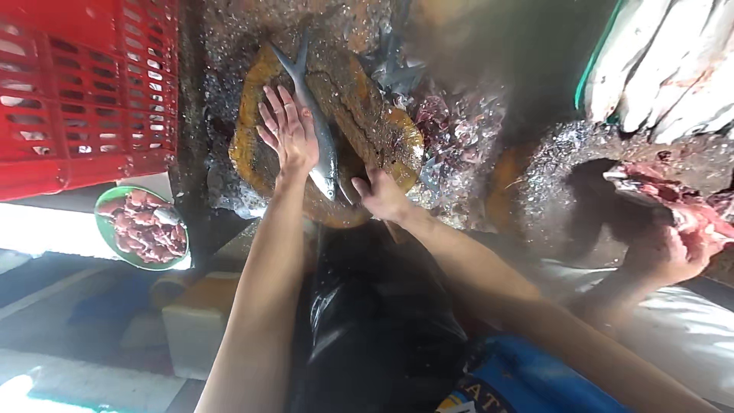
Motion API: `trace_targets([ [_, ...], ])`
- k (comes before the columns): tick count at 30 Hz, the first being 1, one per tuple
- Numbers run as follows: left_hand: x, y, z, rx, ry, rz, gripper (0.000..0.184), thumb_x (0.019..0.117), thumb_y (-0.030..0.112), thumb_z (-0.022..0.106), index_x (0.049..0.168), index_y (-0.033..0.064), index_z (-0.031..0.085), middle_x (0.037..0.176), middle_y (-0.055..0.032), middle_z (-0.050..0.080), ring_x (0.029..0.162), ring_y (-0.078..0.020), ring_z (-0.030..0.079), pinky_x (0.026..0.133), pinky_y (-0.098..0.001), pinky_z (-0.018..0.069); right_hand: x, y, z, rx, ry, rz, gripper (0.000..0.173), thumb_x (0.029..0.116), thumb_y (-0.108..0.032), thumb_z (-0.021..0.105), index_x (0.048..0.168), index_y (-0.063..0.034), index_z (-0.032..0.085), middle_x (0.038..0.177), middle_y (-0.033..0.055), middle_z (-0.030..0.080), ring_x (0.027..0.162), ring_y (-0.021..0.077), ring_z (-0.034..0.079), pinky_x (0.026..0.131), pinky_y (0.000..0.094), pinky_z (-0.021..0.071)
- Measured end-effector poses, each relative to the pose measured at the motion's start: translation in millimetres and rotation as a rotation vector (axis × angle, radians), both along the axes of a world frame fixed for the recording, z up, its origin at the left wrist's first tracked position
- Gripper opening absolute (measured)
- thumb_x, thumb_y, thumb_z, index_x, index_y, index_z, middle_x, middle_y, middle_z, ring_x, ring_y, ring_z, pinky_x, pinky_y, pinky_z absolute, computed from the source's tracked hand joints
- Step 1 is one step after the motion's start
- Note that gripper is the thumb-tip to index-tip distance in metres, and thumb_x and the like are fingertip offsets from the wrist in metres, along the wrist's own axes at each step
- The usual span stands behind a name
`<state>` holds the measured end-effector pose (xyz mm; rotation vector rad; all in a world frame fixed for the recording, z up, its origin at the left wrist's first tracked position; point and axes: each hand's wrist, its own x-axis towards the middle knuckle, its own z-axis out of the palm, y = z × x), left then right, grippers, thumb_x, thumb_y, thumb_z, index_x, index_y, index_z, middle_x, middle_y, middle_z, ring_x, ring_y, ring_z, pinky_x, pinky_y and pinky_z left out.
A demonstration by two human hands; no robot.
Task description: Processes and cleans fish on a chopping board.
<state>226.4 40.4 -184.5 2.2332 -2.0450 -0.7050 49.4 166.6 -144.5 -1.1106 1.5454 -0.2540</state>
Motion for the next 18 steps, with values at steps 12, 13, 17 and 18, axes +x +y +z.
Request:
trace_targets([
  [12, 4, -11, 1, 0.042, 0.041, 0.031, 0.062, 0.1089, 0.053, 0.015, 0.167, 0.0344, 0.003, 0.173, -0.0027, -0.016, 0.159, -0.0313, -0.018, 0.12, -0.0709, -0.01, 8, -59, -13, 0.078, -0.13, -0.134, 0.034, 0.1073, -0.033, 0.052, 0.129, -0.0067, 0.058, 0.075, 0.0124, 0.063, 0.043, 0.0214, 0.056, 0.041, 0.0402, 0.0531],
  [13, 4, -12, 2, 0.045, 0.042, 0.046, 0.062, 0.1089, 0.054, 0.015, 0.167, 0.0352, 0.002, 0.173, -0.006, -0.018, 0.158, -0.0339, -0.019, 0.12, -0.0709, -0.01, 9, -64, -15, 0.081, -0.135, -0.133, 0.035, 0.1075, -0.033, 0.053, 0.131, -0.0067, 0.056, 0.076, 0.0125, 0.063, 0.043, 0.0215, 0.057, 0.041, 0.0402, 0.0532],
  [17, 2, -15, 1, 0.057, 0.054, 0.129, 0.063, 0.1079, 0.057, 0.015, 0.167, 0.0372, 0.002, 0.172, -0.0113, -0.02, 0.157, -0.0374, -0.019, 0.12, -0.0713, -0.0095, 11, -87, -18, 0.101, -0.122, -0.135, 0.034, 0.1075, -0.036, 0.052, 0.126, -0.0072, 0.057, 0.07, 0.0112, 0.061, 0.041, 0.0207, 0.056, 0.04, 0.039, 0.0527],
  [18, 2, -15, 1, 0.058, 0.056, 0.144, 0.064, 0.108, 0.057, 0.015, 0.167, 0.0368, 0.001, 0.172, -0.0116, -0.021, 0.157, -0.0369, -0.02, 0.12, -0.0711, -0.0101, 12, -94, -19, 0.093, -0.115, -0.126, 0.036, 0.1075, -0.036, 0.052, 0.128, -0.007, 0.057, 0.07, 0.0115, 0.061, 0.041, 0.0207, 0.056, 0.04, 0.0388, 0.0527],
])
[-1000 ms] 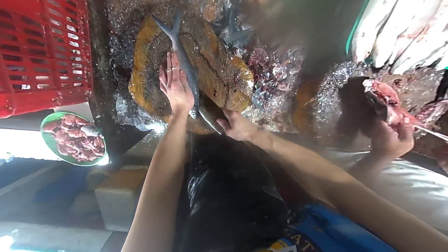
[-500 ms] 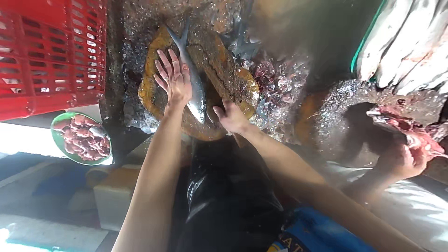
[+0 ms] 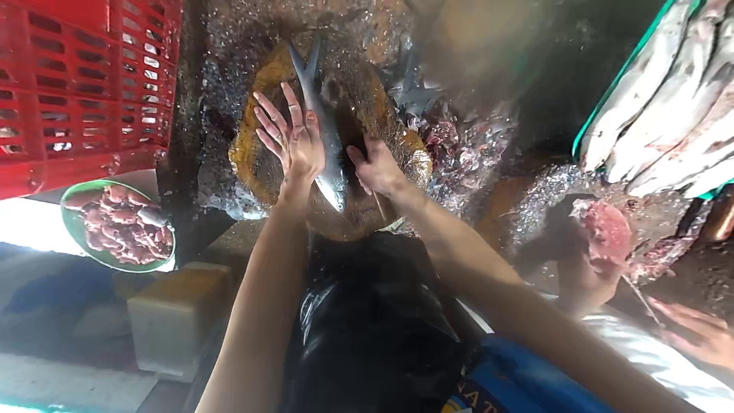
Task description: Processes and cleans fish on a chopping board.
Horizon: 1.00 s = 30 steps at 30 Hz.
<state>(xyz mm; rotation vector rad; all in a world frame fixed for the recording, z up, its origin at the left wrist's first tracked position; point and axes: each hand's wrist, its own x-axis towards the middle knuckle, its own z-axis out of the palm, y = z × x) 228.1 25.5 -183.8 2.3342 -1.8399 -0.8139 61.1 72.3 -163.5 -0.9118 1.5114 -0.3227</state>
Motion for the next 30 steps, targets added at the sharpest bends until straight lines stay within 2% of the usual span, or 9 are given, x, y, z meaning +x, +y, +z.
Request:
trace_targets([
  [4, -1, 1, -2, -0.031, 0.001, 0.024, 0.065, 0.1081, 0.056, 0.019, 0.167, 0.0354, 0.001, 0.172, -0.0126, -0.02, 0.157, -0.0382, -0.02, 0.12, -0.0712, -0.0096, 6, -37, 1, -0.128, 0.072, 0.066, 0.033, 0.1071, -0.033, 0.053, 0.124, -0.0051, 0.06, 0.081, 0.012, 0.065, 0.05, 0.0197, 0.06, 0.046, 0.0385, 0.0554],
  [6, -2, 1, -4, -0.035, -0.013, 0.029, 0.064, 0.1082, 0.055, 0.02, 0.166, 0.0363, 0.0, 0.172, -0.0128, -0.02, 0.157, -0.0385, -0.02, 0.12, -0.0714, -0.0096, 10, -59, 13, -0.184, 0.229, 0.188, 0.04, 0.1074, -0.035, 0.051, 0.13, -0.0036, 0.061, 0.101, 0.0144, 0.069, 0.077, 0.0226, 0.071, 0.069, 0.0423, 0.0608],
  [8, -2, 1, -6, -0.047, -0.025, 0.03, 0.063, 0.1087, 0.052, 0.021, 0.167, 0.0366, 0.002, 0.172, -0.0131, -0.017, 0.158, -0.0388, -0.017, 0.121, -0.0717, -0.0079, 16, -80, 32, -0.141, 0.387, 0.326, 0.048, 0.1077, -0.039, 0.047, 0.138, -0.003, 0.058, 0.121, 0.0181, 0.069, 0.112, 0.0292, 0.069, 0.095, 0.0493, 0.056],
  [9, -2, 1, -5, -0.047, -0.03, 0.035, 0.062, 0.1087, 0.052, 0.021, 0.166, 0.0373, 0.003, 0.173, -0.0125, -0.016, 0.158, -0.0386, -0.016, 0.121, -0.0716, -0.0075, 19, -87, 39, -0.117, 0.465, 0.384, 0.05, 0.1076, -0.042, 0.045, 0.136, -0.0029, 0.058, 0.123, 0.0188, 0.068, 0.118, 0.0318, 0.067, 0.097, 0.0519, 0.0544],
  [14, -4, 1, -4, -0.057, -0.024, 0.045, 0.061, 0.1088, 0.052, 0.017, 0.166, 0.0368, 0.002, 0.173, -0.0124, -0.016, 0.158, -0.0383, -0.016, 0.12, -0.0722, -0.0081, 16, -82, 42, -0.206, 0.633, 0.502, 0.055, 0.1072, -0.051, 0.039, 0.118, -0.0032, 0.064, 0.105, 0.0178, 0.071, 0.102, 0.0341, 0.072, 0.082, 0.0535, 0.0592],
  [20, -3, 2, -6, -0.096, -0.03, 0.042, 0.062, 0.1084, 0.052, 0.017, 0.167, 0.0356, 0.005, 0.173, -0.0129, -0.012, 0.159, -0.0371, -0.014, 0.121, -0.0712, -0.008, -19, -37, 40, -0.213, 0.626, 0.736, 0.052, 0.1065, -0.048, 0.044, 0.119, -0.0011, 0.062, 0.106, 0.0219, 0.07, 0.1, 0.0402, 0.072, 0.081, 0.0579, 0.0587],
  [23, -4, 2, -4, -0.088, -0.037, 0.048, 0.063, 0.1079, 0.055, 0.02, 0.167, 0.036, 0.006, 0.174, -0.0124, -0.011, 0.159, -0.0371, -0.012, 0.121, -0.0713, -0.0068, -44, -27, 39, -0.186, 0.525, 0.883, 0.053, 0.1052, -0.053, 0.047, 0.116, -0.0038, 0.065, 0.103, 0.0204, 0.07, 0.101, 0.0395, 0.071, 0.084, 0.0606, 0.0563],
  [27, -7, 4, -5, -0.115, -0.057, 0.055, 0.063, 0.108, 0.056, 0.021, 0.167, 0.0359, 0.009, 0.174, -0.0129, -0.007, 0.159, -0.0382, -0.008, 0.12, -0.0739, -0.0041, -80, -15, 44, -0.147, 0.415, 1.185, 0.046, 0.1038, -0.053, 0.052, 0.108, -0.0095, 0.068, 0.089, 0.0124, 0.069, 0.086, 0.0314, 0.072, 0.072, 0.0532, 0.0587],
  [30, -6, -2, -13, -0.164, -0.062, 0.079, 0.065, 0.1066, 0.058, 0.023, 0.167, 0.0369, 0.012, 0.174, -0.0118, -0.004, 0.16, -0.0387, -0.006, 0.119, -0.0744, -0.0035, -95, -13, 45, -0.182, 0.471, 1.323, 0.05, 0.1049, -0.055, 0.047, 0.123, -0.0129, 0.067, 0.089, 0.0118, 0.069, 0.086, 0.0322, 0.071, 0.073, 0.0527, 0.0586],
])
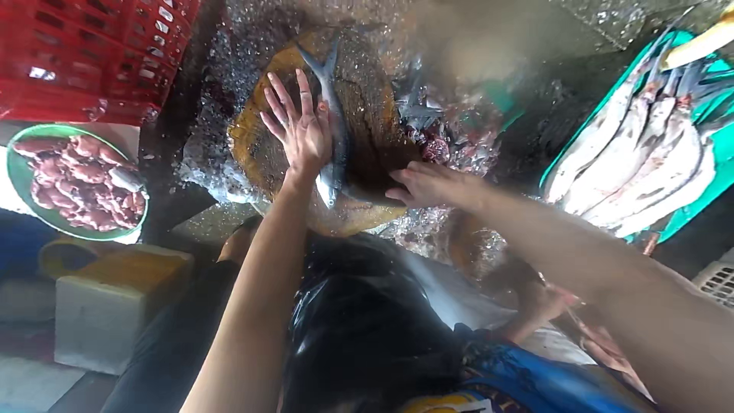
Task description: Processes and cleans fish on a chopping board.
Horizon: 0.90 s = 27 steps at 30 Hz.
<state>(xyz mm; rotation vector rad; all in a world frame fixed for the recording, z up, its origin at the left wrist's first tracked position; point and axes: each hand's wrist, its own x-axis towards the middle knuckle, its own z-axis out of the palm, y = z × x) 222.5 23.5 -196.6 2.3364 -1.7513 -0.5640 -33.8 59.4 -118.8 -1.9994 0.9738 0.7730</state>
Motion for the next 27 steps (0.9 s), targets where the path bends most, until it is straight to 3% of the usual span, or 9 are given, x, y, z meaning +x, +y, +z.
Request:
trace_targets([
  [3, 14, 9, 21, 0.037, 0.156, -0.203, 0.076, 0.0997, 0.061, 0.046, 0.166, 0.0385, 0.016, 0.173, -0.0163, -0.008, 0.157, -0.0482, -0.008, 0.113, -0.0823, -0.0013, -2, 4, 15, -0.066, -0.004, 0.033, 0.046, 0.1046, -0.052, 0.049, 0.122, -0.0132, 0.067, 0.086, 0.0132, 0.068, 0.084, 0.0354, 0.07, 0.071, 0.0554, 0.0575],
  [6, 25, 5, 90, 0.364, 0.08, -0.851, 0.086, 0.0831, 0.037, 0.084, 0.158, 0.037, 0.042, 0.175, -0.0077, -0.002, 0.158, -0.0436, 0.001, 0.121, -0.0706, 0.012, -1, 3, 27, -0.098, 0.009, 0.038, 0.045, 0.1044, -0.052, 0.05, 0.119, -0.0143, 0.067, 0.093, 0.0137, 0.069, 0.091, 0.0362, 0.071, 0.076, 0.0581, 0.0575],
  [8, 11, 11, 106, 0.386, -0.171, -1.227, 0.071, 0.0815, 0.013, 0.085, 0.147, 0.0268, 0.059, 0.175, -0.0068, 0.007, 0.16, -0.0388, 0.004, 0.126, -0.0642, 0.0076, 6, 11, 43, -0.059, 0.054, 0.002, 0.044, 0.1048, -0.051, 0.051, 0.119, -0.013, 0.068, 0.098, 0.0151, 0.07, 0.097, 0.037, 0.07, 0.08, 0.0594, 0.0564],
  [10, 10, 2, 102, 0.222, -0.297, -1.456, 0.053, 0.0828, -0.006, 0.074, 0.129, 0.0194, 0.072, 0.162, -0.0076, 0.043, 0.157, -0.0359, 0.021, 0.127, -0.0622, 0.0071, 17, 15, 59, -0.058, 0.111, -0.014, 0.042, 0.1049, -0.05, 0.051, 0.115, -0.0129, 0.067, 0.098, 0.0145, 0.07, 0.097, 0.0363, 0.07, 0.079, 0.0594, 0.0569],
  [12, 13, -14, 100, 0.172, -0.308, -1.508, 0.047, 0.0806, -0.01, 0.073, 0.121, 0.0138, 0.074, 0.135, -0.0091, 0.066, 0.149, -0.0348, 0.04, 0.128, -0.0615, 0.0083, 24, 15, 74, -0.099, 0.148, -0.019, 0.042, 0.1056, -0.049, 0.05, 0.118, -0.0123, 0.067, 0.102, 0.0151, 0.07, 0.099, 0.0368, 0.07, 0.08, 0.0592, 0.0573],
  [15, 11, -30, 113, 0.183, -0.328, -1.426, 0.037, 0.0787, 0.0, 0.081, 0.114, 0.0081, 0.073, 0.113, -0.011, 0.072, 0.129, -0.0345, 0.058, 0.127, -0.0589, 0.0143, 32, 15, 99, -0.175, 0.23, -0.007, 0.04, 0.1073, -0.044, 0.048, 0.12, -0.0092, 0.065, 0.102, 0.0175, 0.07, 0.098, 0.0389, 0.07, 0.078, 0.0593, 0.0571],
  [17, 8, -36, 125, 0.212, -0.384, -1.365, 0.039, 0.0778, 0.014, 0.086, 0.113, 0.0095, 0.072, 0.116, -0.0114, 0.07, 0.124, -0.0347, 0.06, 0.124, -0.0594, 0.0211, 38, 17, 104, -0.198, 0.274, -0.003, 0.038, 0.107, -0.042, 0.049, 0.119, -0.0089, 0.065, 0.104, 0.0181, 0.069, 0.098, 0.0399, 0.07, 0.077, 0.0604, 0.0569],
  [21, 9, -13, 122, 0.253, -0.352, -1.342, 0.058, 0.0697, 0.016, 0.092, 0.124, 0.0127, 0.072, 0.155, -0.0138, 0.048, 0.15, -0.0386, 0.034, 0.125, -0.0604, 0.0203, 41, 18, 104, -0.207, 0.271, 0.051, 0.042, 0.1072, -0.043, 0.048, 0.123, -0.0087, 0.065, 0.109, 0.0204, 0.068, 0.102, 0.042, 0.069, 0.08, 0.0624, 0.0568],
  [27, 29, 5, 105, 0.23, -0.326, -1.255, 0.045, 0.0743, 0.006, 0.086, 0.116, 0.013, 0.072, 0.111, -0.0099, 0.071, 0.112, -0.033, 0.065, 0.119, -0.0568, 0.0328, 58, 30, 118, -0.271, 0.265, 0.065, 0.039, 0.1066, -0.041, 0.052, 0.115, -0.0073, 0.069, 0.11, 0.0203, 0.071, 0.106, 0.0425, 0.068, 0.086, 0.063, 0.0552],
])
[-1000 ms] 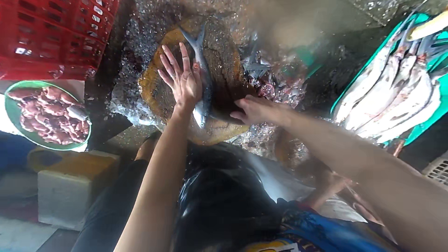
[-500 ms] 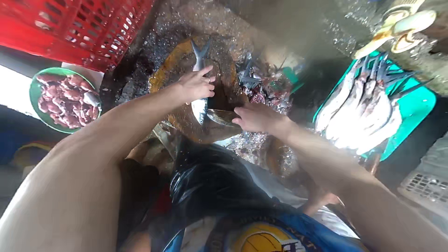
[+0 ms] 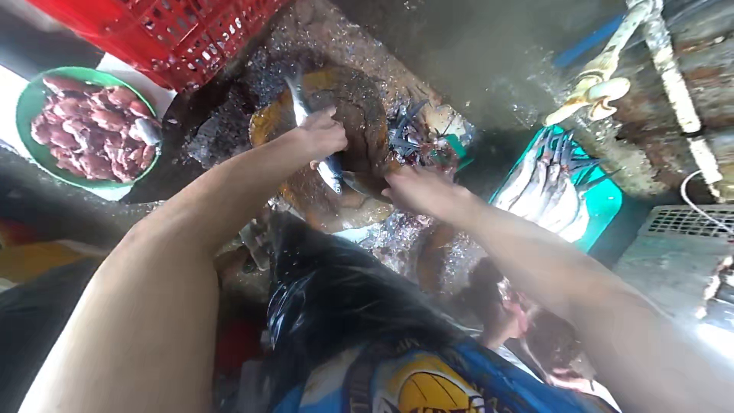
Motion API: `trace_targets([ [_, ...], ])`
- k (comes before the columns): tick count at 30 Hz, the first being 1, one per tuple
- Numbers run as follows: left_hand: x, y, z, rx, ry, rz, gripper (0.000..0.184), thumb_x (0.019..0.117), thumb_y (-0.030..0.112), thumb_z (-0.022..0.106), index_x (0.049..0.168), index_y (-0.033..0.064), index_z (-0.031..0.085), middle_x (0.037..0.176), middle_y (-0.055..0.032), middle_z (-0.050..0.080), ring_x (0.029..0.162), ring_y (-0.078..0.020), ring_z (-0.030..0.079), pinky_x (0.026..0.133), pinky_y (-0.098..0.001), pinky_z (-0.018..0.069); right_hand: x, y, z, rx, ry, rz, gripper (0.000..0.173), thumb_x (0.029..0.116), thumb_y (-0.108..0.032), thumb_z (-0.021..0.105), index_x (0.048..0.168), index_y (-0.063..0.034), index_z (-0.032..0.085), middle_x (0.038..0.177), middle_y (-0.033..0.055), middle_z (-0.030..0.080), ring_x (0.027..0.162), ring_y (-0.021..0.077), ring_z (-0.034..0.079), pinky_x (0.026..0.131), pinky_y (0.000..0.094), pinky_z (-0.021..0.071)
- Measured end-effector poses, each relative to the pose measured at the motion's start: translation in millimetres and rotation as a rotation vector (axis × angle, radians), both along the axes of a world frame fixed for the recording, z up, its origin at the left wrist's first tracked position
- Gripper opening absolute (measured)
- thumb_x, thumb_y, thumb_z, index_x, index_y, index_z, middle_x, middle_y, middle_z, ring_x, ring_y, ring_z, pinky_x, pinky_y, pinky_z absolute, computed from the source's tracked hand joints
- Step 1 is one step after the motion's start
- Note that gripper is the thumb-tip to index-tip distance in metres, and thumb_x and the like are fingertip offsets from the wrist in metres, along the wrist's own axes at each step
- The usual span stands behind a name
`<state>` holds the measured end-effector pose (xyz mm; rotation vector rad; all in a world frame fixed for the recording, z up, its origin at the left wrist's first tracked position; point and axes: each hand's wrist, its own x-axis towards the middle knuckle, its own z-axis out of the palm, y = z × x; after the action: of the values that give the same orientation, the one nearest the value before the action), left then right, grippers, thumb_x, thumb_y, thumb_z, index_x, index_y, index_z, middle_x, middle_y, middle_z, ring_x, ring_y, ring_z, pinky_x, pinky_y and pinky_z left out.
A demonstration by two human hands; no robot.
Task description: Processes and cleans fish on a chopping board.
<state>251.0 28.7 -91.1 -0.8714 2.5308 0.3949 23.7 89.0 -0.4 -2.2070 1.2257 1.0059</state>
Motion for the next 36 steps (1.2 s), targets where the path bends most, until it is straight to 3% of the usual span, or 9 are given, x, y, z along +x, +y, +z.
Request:
trace_targets([
  [8, 0, 8, -4, -0.089, 0.022, 0.209, 0.024, 0.0978, 0.001, 0.058, 0.118, 0.008, 0.069, 0.119, -0.0115, 0.07, 0.118, -0.0305, 0.064, 0.121, -0.056, 0.0298, 33, -3, 14, 0.007, 0.149, 0.093, 0.027, 0.1023, -0.029, 0.06, 0.115, -0.0061, 0.067, 0.114, 0.0225, 0.068, 0.106, 0.0458, 0.068, 0.081, 0.0668, 0.0553],
  [14, 7, 29, 14, -0.064, 0.1, 0.334, 0.026, 0.1012, 0.001, 0.052, 0.119, 0.0058, 0.07, 0.127, -0.0117, 0.068, 0.127, -0.0298, 0.06, 0.124, -0.0519, 0.0255, 111, -63, 20, 0.17, 0.397, 0.399, 0.024, 0.0932, -0.026, 0.072, 0.092, -0.0019, 0.07, 0.087, 0.0201, 0.067, 0.084, 0.0409, 0.068, 0.07, 0.0663, 0.0526],
  [18, 19, 43, -9, -0.226, 0.258, 0.361, 0.027, 0.1019, -0.001, 0.05, 0.117, 0.007, 0.071, 0.131, -0.0126, 0.066, 0.131, -0.032, 0.058, 0.12, -0.0527, 0.0314, 150, -83, 13, 0.232, 0.513, 0.456, 0.036, 0.0941, -0.037, 0.074, 0.092, -0.002, 0.07, 0.075, 0.0134, 0.061, 0.066, 0.0273, 0.058, 0.062, 0.0488, 0.0481],
  [20, 25, 45, -19, -0.252, 0.292, 0.407, 0.029, 0.1006, -0.001, 0.051, 0.118, 0.0101, 0.072, 0.134, -0.009, 0.066, 0.132, -0.0285, 0.057, 0.121, -0.0513, 0.0312, 135, -74, 10, 0.204, 0.426, 0.452, 0.033, 0.0951, -0.034, 0.072, 0.091, -0.0011, 0.069, 0.078, 0.0166, 0.064, 0.07, 0.0331, 0.064, 0.063, 0.0568, 0.0518],
  [23, 29, 52, -20, -0.144, 0.411, 0.534, 0.029, 0.1047, 0.009, 0.051, 0.128, 0.0091, 0.069, 0.14, -0.0103, 0.064, 0.136, -0.0276, 0.055, 0.124, -0.0487, 0.0271, 57, 11, -12, 0.051, 0.166, 0.118, 0.031, 0.1004, -0.027, 0.063, 0.117, -0.0004, 0.063, 0.105, 0.0252, 0.067, 0.089, 0.0439, 0.07, 0.072, 0.066, 0.0575],
  [26, 37, 49, -39, -0.322, 0.439, 0.504, 0.025, 0.0962, 0.0, 0.06, 0.114, 0.0104, 0.073, 0.134, -0.0093, 0.066, 0.131, -0.0307, 0.057, 0.114, -0.0536, 0.0385, 4, 93, -58, -0.03, 0.041, -0.256, 0.05, 0.1079, -0.038, 0.049, 0.144, -0.0035, 0.046, 0.122, 0.0278, 0.064, 0.105, 0.0471, 0.068, 0.086, 0.0655, 0.0564],
  [30, 20, 105, -32, -0.244, 0.777, 1.344, 0.066, 0.0823, 0.002, 0.07, 0.146, 0.0097, 0.054, 0.151, -0.0223, 0.049, 0.144, -0.0398, 0.042, 0.12, -0.0569, 0.032, 7, 109, -59, 0.013, 0.077, -0.375, 0.055, 0.11, -0.041, 0.042, 0.149, -0.0026, 0.043, 0.126, 0.032, 0.062, 0.115, 0.0506, 0.064, 0.094, 0.0667, 0.0523],
  [33, -16, 103, -30, 0.029, 1.165, 1.982, 0.074, 0.0907, 0.033, 0.078, 0.147, -0.0005, 0.042, 0.133, -0.0197, 0.06, 0.123, -0.0286, 0.059, 0.103, -0.0456, 0.0524, 0, 109, -55, 0.04, 0.059, -0.459, 0.057, 0.1092, -0.046, 0.04, 0.151, -0.0075, 0.044, 0.121, 0.0292, 0.067, 0.113, 0.0496, 0.066, 0.093, 0.0681, 0.0523],
  [36, -42, 92, -36, 0.075, 0.981, 1.96, 0.095, 0.078, 0.03, 0.087, 0.149, -0.0034, 0.033, 0.14, -0.0259, 0.053, 0.125, -0.0362, 0.06, 0.103, -0.051, 0.0535, -34, 121, -55, 0.022, 0.028, -0.565, 0.057, 0.1064, -0.049, 0.042, 0.151, -0.0133, 0.048, 0.122, 0.0272, 0.068, 0.112, 0.0489, 0.067, 0.09, 0.0695, 0.0528],
])
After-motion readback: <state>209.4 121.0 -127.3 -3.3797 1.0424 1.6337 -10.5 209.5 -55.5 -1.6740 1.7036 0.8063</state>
